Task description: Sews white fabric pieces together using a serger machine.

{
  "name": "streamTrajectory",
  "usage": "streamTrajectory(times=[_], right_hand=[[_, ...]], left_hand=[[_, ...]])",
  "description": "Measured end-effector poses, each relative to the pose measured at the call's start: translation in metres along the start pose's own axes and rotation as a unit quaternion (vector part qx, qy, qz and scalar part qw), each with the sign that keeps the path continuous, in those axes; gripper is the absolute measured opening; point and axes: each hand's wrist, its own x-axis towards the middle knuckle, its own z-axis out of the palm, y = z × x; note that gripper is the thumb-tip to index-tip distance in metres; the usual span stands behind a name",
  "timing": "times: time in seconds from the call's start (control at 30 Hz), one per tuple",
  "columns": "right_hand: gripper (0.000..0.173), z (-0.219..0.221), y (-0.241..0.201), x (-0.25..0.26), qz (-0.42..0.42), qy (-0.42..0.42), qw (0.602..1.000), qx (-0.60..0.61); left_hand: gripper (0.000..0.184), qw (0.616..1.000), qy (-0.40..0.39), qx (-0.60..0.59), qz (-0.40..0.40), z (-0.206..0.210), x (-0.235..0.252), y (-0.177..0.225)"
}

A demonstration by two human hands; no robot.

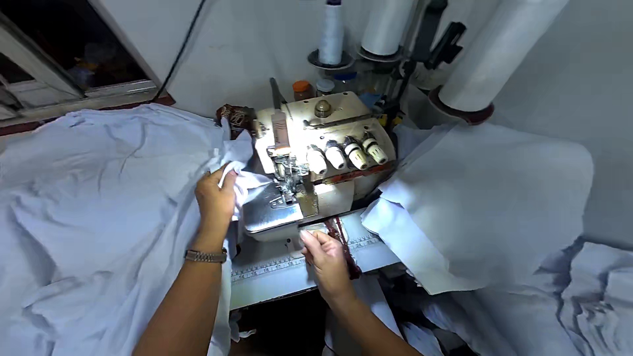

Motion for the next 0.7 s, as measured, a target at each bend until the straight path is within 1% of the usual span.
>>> streamTrajectory(times=[0.07, 0.13, 0.27, 0.37, 0.43, 0.5, 0.6, 0.7], right_hand=[[0.031, -0.006, 0.009, -0.007, -0.004, -0.026, 1.000, 0.002], [0.031, -0.009, 0.014, -0.014, -0.016, -0.052, 0.998, -0.008], [0.030, -0.006, 0.017, -0.017, -0.028, -0.086, 0.995, -0.031], [0.023, 0.000, 0.015, -0.016, -0.037, -0.090, 0.994, -0.040], [0.017, 0.004, 0.013, -0.016, -0.039, -0.081, 0.995, -0.042], [0.013, 0.006, 0.011, -0.017, -0.032, -0.070, 0.996, -0.049], [0.015, 0.008, 0.005, -0.017, -0.020, -0.063, 0.996, -0.056], [0.017, 0.007, -0.002, -0.016, -0.011, -0.068, 0.996, -0.059]], left_hand=[[0.030, 1.000, 0.009, 0.018, 0.011, -0.012, -0.020, -0.003], [0.029, 0.999, 0.000, 0.034, 0.010, -0.025, -0.044, -0.007], [0.026, 0.996, -0.034, 0.074, -0.033, -0.041, -0.092, -0.006], [0.025, 0.982, -0.117, 0.123, -0.087, -0.048, -0.123, 0.008], [0.026, 0.966, -0.179, 0.153, -0.103, -0.047, -0.142, 0.018], [0.029, 0.951, -0.232, 0.180, -0.092, -0.044, -0.161, 0.029], [0.036, 0.928, -0.308, 0.194, -0.073, -0.039, -0.180, 0.049], [0.033, 0.916, -0.353, 0.183, -0.055, -0.030, -0.190, 0.060]])
